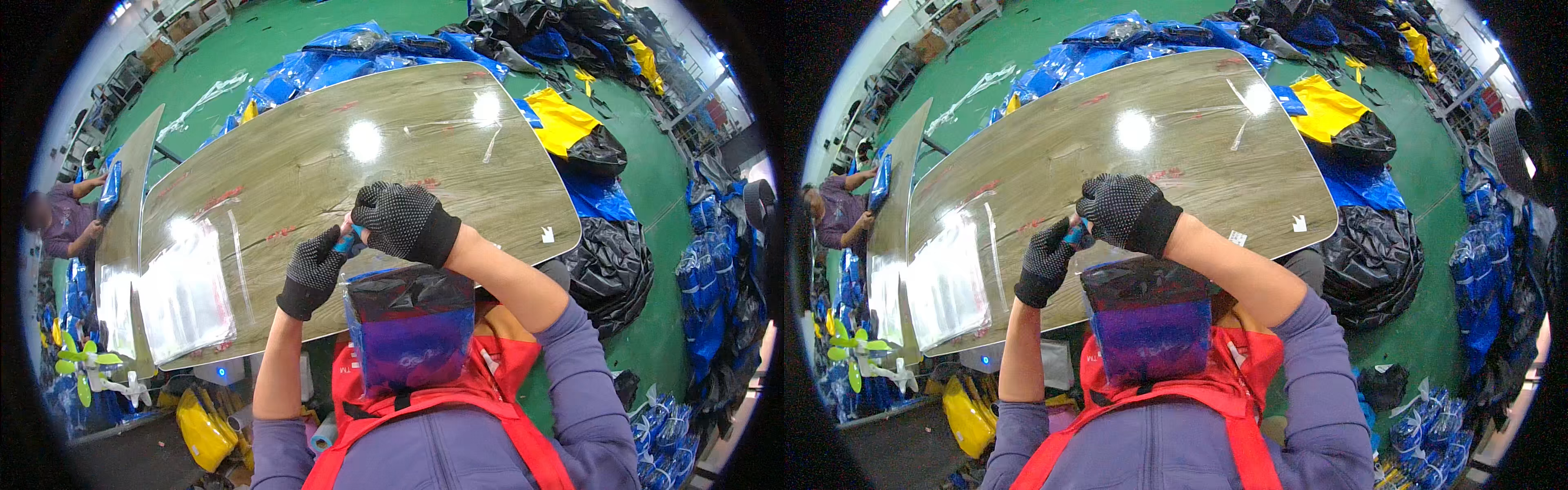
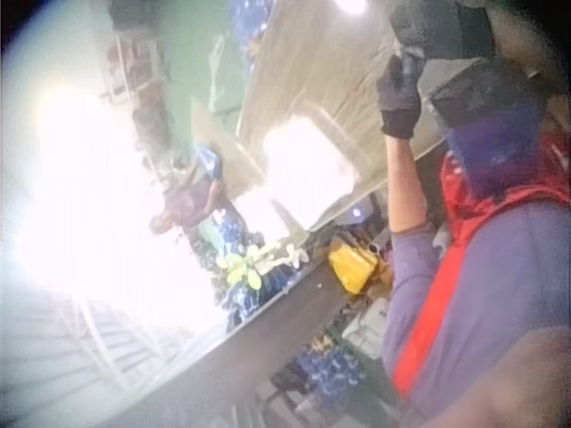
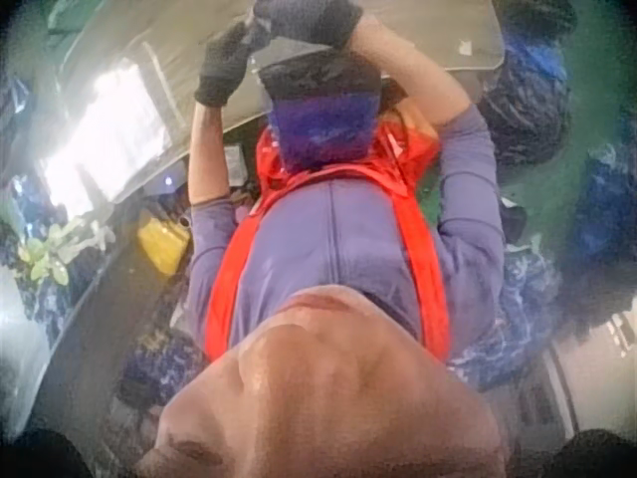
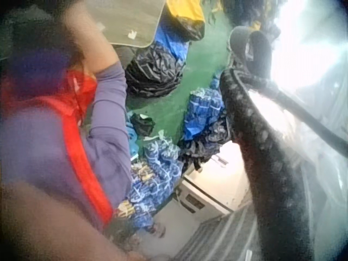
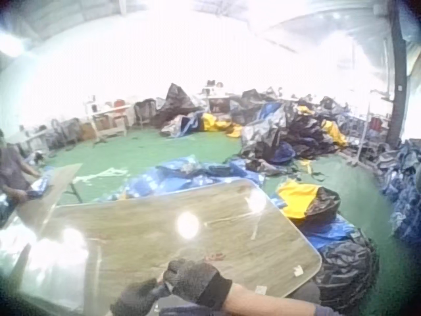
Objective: The person folds and inserts blue and yellow plastic mailers into clear poly bags on a workbench. The person repeatedly folds the mailers, places them inside the clear bags, and adjusts the contents. The person handles multiple mailers one at a time and places the finished packages on the table.
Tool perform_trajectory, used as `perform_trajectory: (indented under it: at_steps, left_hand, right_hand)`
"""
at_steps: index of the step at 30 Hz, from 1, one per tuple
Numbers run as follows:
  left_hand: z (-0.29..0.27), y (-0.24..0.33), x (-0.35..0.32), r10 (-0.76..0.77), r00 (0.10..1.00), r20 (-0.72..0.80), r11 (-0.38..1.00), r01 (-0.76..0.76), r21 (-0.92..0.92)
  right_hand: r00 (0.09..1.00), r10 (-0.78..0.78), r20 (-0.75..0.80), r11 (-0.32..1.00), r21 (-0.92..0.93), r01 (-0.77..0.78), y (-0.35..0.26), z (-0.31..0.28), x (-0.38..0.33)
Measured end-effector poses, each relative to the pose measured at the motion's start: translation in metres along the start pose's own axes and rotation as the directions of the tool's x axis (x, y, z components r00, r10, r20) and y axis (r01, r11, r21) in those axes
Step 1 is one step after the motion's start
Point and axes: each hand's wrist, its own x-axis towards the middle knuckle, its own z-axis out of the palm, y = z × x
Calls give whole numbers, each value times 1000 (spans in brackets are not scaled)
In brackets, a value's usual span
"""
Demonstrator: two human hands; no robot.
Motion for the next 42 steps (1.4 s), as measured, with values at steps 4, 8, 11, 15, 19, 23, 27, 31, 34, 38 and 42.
perform_trajectory:
  at_steps: [4,8,11,15,19,23,27,31,34,38,42]
  left_hand:
    - [-5,2,-7,135,988,77,989,-130,-65]
    - [-5,8,0,-193,981,20,905,186,-383]
    - [-2,10,4,-153,984,95,859,180,-479]
    - [0,8,4,-117,992,47,972,125,-201]
    - [3,3,-5,-5,1000,0,999,5,31]
    - [7,1,-4,87,996,-18,995,-86,56]
    - [-4,7,3,0,999,-40,961,-12,-278]
    - [-29,14,1,-395,919,-22,913,389,-121]
    - [-34,14,1,-327,925,195,778,381,-500]
    - [-24,6,1,-210,923,321,436,383,-815]
    - [-15,-9,-11,-210,964,161,641,260,-722]
  right_hand:
    - [992,114,54,978,-181,-103,15,-44,20]
    - [822,429,-376,886,-1,-463,66,-112,13]
    - [872,316,-374,931,299,-209,37,-106,6]
    - [993,-111,-52,991,73,114,-8,-57,2]
    - [994,-110,-21,994,1,110,-2,-34,3]
    - [994,-109,6,994,0,109,7,-38,6]
    - [898,411,-158,895,-116,-430,56,-80,3]
    - [236,859,-455,508,815,-279,142,-161,-66]
    - [417,906,-67,301,796,-525,119,-105,-100]
    - [516,718,468,-12,749,-662,70,-29,-118]
    - [717,631,296,-88,946,-313,43,-47,-125]
